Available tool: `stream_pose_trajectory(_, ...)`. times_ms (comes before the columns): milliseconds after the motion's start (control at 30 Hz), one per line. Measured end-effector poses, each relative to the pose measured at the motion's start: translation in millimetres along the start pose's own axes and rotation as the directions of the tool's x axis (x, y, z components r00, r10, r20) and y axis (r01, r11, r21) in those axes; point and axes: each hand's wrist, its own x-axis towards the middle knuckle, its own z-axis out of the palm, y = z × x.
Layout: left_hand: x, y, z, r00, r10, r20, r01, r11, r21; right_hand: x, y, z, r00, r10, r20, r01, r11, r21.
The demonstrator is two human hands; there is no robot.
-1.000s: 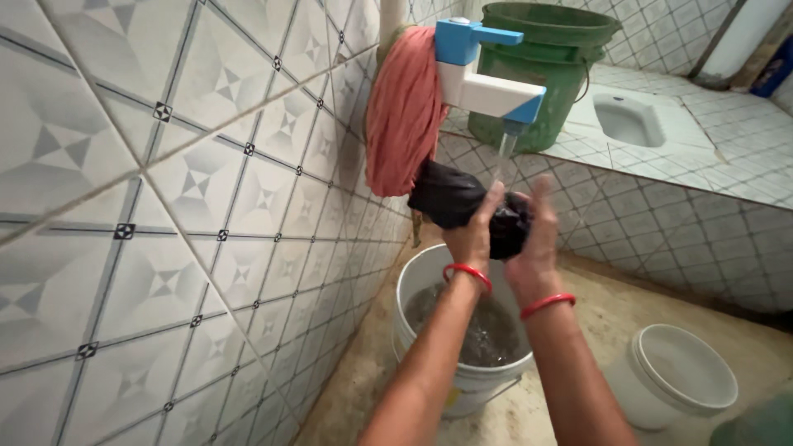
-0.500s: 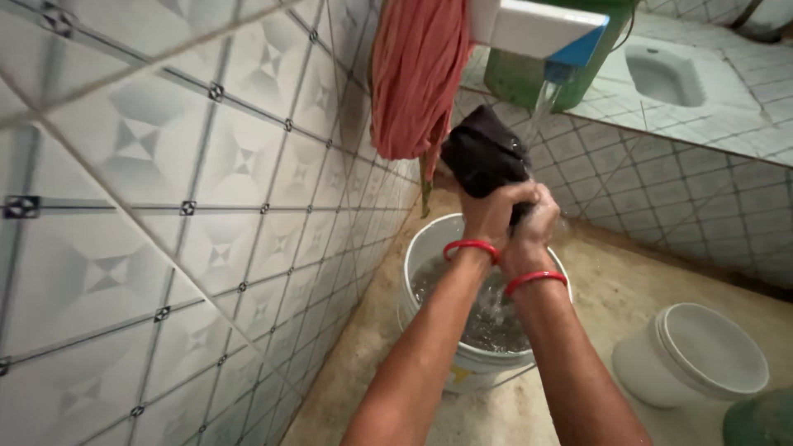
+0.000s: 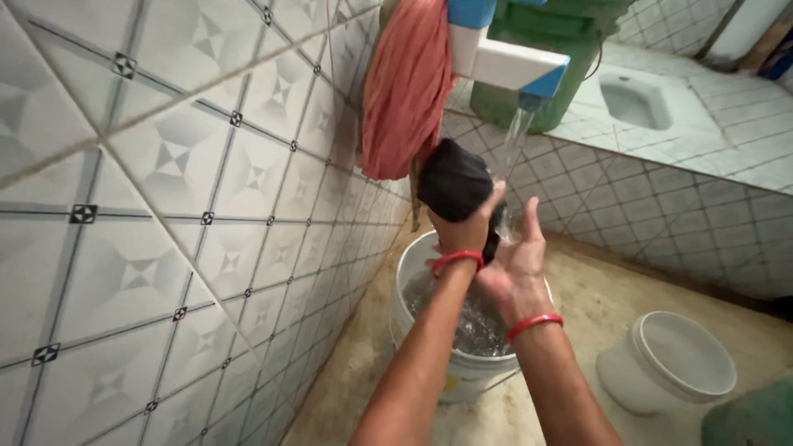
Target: The person cleans a floor by hand with a cloth, then washes a piece of black clothing in a bucket of water under a tap, using several different buckets to rinse and transfer water.
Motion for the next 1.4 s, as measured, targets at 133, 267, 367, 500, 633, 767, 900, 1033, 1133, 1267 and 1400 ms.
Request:
stream_pose_trajectory(133, -38.0, 10.3, -19.1, 0.855, 0.038, 0.518, 0.142, 0.942, -0.305, 28.2, -28.0, -31.9, 0.967, -0.093, -0.239, 0.097, 0.995, 0.002)
stream_pose_trajectory(267, -47.3, 18.9, -24.9, 0.876, 0.225, 0.427, -0.171, 0.972, -0.163, 63.2, -31.9, -57.2, 0.976, -0.048, -0.212, 0.061, 0.997, 0.055)
stream_pose_trajectory(367, -40.4, 23.5, -12.0, 0.911, 0.222, 0.348, -0.119, 0.948, -0.294, 77.7, -24.3, -66.6, 0.975, -0.22, 0.008, 0.215, 0.959, 0.185)
stream_pose_trajectory(500, -26.6, 21.3, 0.0, 0.96, -0.212, 0.184, 0.273, 0.852, -0.446, 89.5, -21.5, -68.6, 0.948, -0.293, -0.126, 0.285, 0.955, -0.076)
stream_pose_trajectory(633, -25.2, 19.6, -5.7, 0.938, -0.333, 0.094, 0.329, 0.772, -0.544, 87.1, -9.5, -59.6, 0.937, -0.292, -0.192, 0.293, 0.956, -0.028)
stream_pose_trajectory(767, -40.2, 29.8, -7.1, 0.935, -0.352, -0.038, 0.322, 0.89, -0.322, 66.0, -5.7, -54.5, 0.971, -0.12, -0.209, 0.122, 0.993, -0.006)
stream_pose_trajectory(900, -64.6, 55.4, 0.5, 0.94, -0.335, -0.058, 0.339, 0.939, 0.065, 18.7, -41.3, -71.4, 0.942, 0.028, -0.334, -0.072, 0.99, -0.123)
stream_pose_trajectory(1033, -101.4, 71.4, 32.4, 0.951, -0.288, 0.114, 0.26, 0.942, 0.213, -48.7, -98.6, -100.7, 0.97, -0.134, -0.204, 0.0, 0.835, -0.55)
stream_pose_trajectory(1133, -134.1, 64.1, 63.4, 0.867, -0.354, 0.35, 0.268, 0.925, 0.27, -108.1, -128.6, -129.6, 0.948, -0.179, -0.262, -0.003, 0.821, -0.571)
stream_pose_trajectory(1267, -197.6, 24.0, 125.3, 0.781, -0.256, 0.57, 0.009, 0.916, 0.4, -199.5, -145.8, -198.1, 0.841, -0.469, -0.269, 0.152, 0.682, -0.716)
stream_pose_trajectory(1400, -288.4, -2.7, 192.1, 0.561, -0.298, 0.772, -0.2, 0.856, 0.476, -289.4, -186.3, -236.8, 0.168, -0.985, 0.045, -0.612, -0.139, -0.779)
